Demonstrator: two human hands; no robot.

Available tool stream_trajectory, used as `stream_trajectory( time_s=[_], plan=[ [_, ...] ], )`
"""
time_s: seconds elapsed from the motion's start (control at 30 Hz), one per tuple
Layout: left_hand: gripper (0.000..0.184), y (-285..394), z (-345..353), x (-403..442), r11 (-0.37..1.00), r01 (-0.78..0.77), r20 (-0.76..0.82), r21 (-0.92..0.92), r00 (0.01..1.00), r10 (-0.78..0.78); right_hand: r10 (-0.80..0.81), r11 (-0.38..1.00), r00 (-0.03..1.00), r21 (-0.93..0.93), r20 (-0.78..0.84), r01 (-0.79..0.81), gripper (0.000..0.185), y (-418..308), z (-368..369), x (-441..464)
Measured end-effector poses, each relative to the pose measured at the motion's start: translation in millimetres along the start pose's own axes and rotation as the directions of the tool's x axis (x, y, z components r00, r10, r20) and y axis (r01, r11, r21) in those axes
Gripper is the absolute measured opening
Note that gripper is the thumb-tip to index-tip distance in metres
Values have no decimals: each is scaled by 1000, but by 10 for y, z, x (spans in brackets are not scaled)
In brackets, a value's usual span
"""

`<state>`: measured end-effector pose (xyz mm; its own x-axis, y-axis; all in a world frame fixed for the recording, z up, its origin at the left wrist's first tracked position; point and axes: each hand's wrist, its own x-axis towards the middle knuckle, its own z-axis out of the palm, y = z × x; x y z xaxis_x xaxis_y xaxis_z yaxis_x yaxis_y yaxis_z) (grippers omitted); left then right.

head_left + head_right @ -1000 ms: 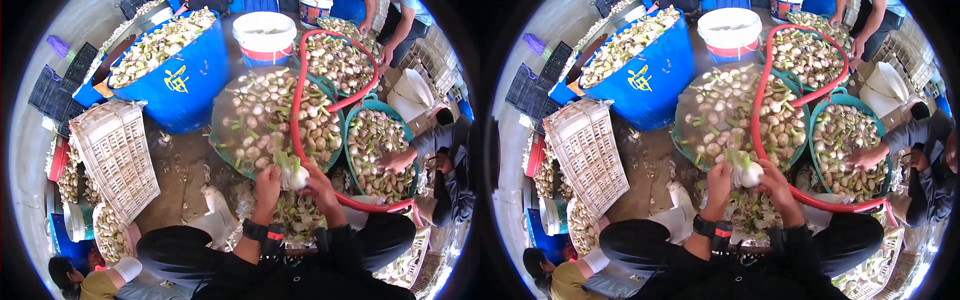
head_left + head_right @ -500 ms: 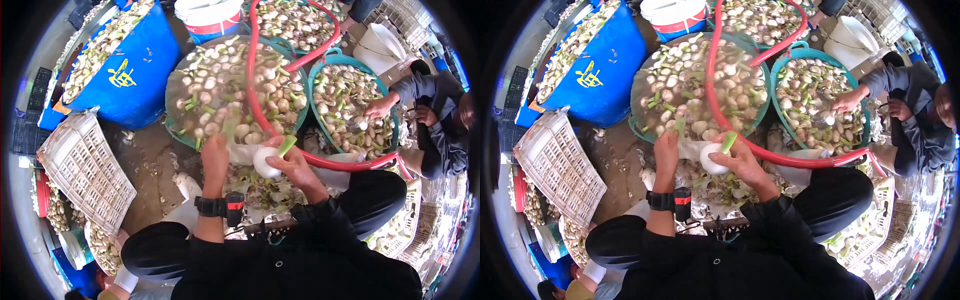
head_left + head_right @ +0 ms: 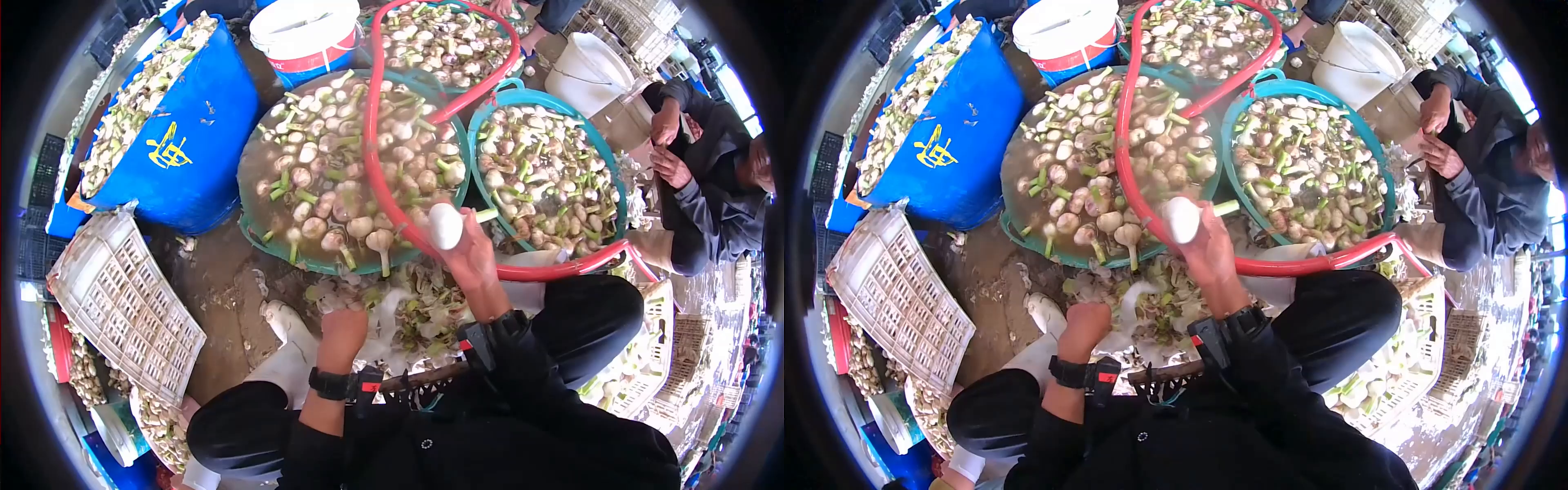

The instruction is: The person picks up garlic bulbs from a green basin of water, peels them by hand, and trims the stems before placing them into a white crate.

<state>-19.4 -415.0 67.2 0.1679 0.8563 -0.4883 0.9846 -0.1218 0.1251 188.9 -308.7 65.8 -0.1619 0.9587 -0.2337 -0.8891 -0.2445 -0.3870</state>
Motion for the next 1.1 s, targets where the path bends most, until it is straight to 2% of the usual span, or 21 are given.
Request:
stream_trajectory(
  time_s=[0.1,0.17,0.27,0.3,0.33,0.4,0.43,0.47,0.5,0.53,0.57,0.63,0.7,0.77,0.8,0.83,0.87,0.9,0.97,1.03,1.1],
  plan=[
    [13,-29,-96,11,992,-88,-284,85,952,109,-38,999,998,-8,-46,38,16,-37,-10,29],
    [16,160,-323,137,900,-271,-566,-341,824,34,10,993,999,-119,-36,-14,13,6,13,14],
    [23,289,-366,397,754,-370,-559,-543,829,5,47,971,999,-234,-18,-50,15,94,138,-46],
    [24,241,-366,428,836,-290,-318,-466,937,148,55,941,998,-334,-6,-54,17,22,257,-104],
    [25,188,-358,468,901,-235,-32,-364,970,241,-51,859,999,-510,-7,40,20,-203,442,-185],
    [25,-142,-316,593,917,-57,-161,-394,987,-8,-412,681,910,-679,-47,273,29,-837,672,-398],
    [25,-308,-342,702,844,-28,-268,-535,954,-138,-521,464,853,-828,31,313,34,-1272,691,-540],
    [24,-444,-405,843,745,-29,-349,-667,895,-278,-450,-31,843,-949,294,314,31,-1694,674,-776],
    [23,-534,-494,978,798,-71,-472,-598,836,-280,-336,-786,761,-610,554,97,29,-2113,655,-1013],
    [23,-598,-572,1120,845,-102,-591,-524,758,-275,-205,-978,627,-182,751,-102,28,-2532,634,-1252],
    [23,-647,-569,1299,841,-109,-598,-530,751,-280,-463,-845,716,-504,522,-180,33,-3011,221,-1546],
    [22,-710,-405,1625,901,-174,-608,-397,785,-117,-787,-247,597,-808,-155,-535,48,-3948,-580,-2125],
    [24,-664,-385,1663,885,-202,-671,-419,726,-152,-632,-724,765,-260,-122,-640,57,-3770,-810,-2543],
    [25,-638,-398,1610,786,-290,-703,-546,668,-243,-548,-824,818,-282,175,-491,59,-3424,-664,-2531],
    [20,-683,-301,1624,520,-436,-652,-735,665,-365,-609,-612,771,-729,186,-307,61,-2936,-153,-2229],
    [20,-635,-363,1488,530,-430,-650,-730,677,-346,-563,-671,762,-715,319,-196,55,-2713,106,-1978],
    [18,-535,-539,1249,200,-405,-451,-892,810,-375,-553,-645,758,-754,346,-126,45,-2335,484,-1679],
    [16,-463,-680,1045,-152,-309,-246,-939,911,-332,-519,-248,808,-953,280,172,43,-1826,846,-1336],
    [15,-226,-750,778,-247,-408,-353,-879,904,-241,-373,251,899,-908,228,335,47,-999,910,-851],
    [16,-21,-805,575,-194,-390,-354,-900,915,-196,15,669,992,-739,121,80,50,-290,841,-511],
    [21,104,-744,473,-161,-409,-379,-898,906,-191,168,760,979,-648,112,-57,48,202,774,-310]
  ],
)
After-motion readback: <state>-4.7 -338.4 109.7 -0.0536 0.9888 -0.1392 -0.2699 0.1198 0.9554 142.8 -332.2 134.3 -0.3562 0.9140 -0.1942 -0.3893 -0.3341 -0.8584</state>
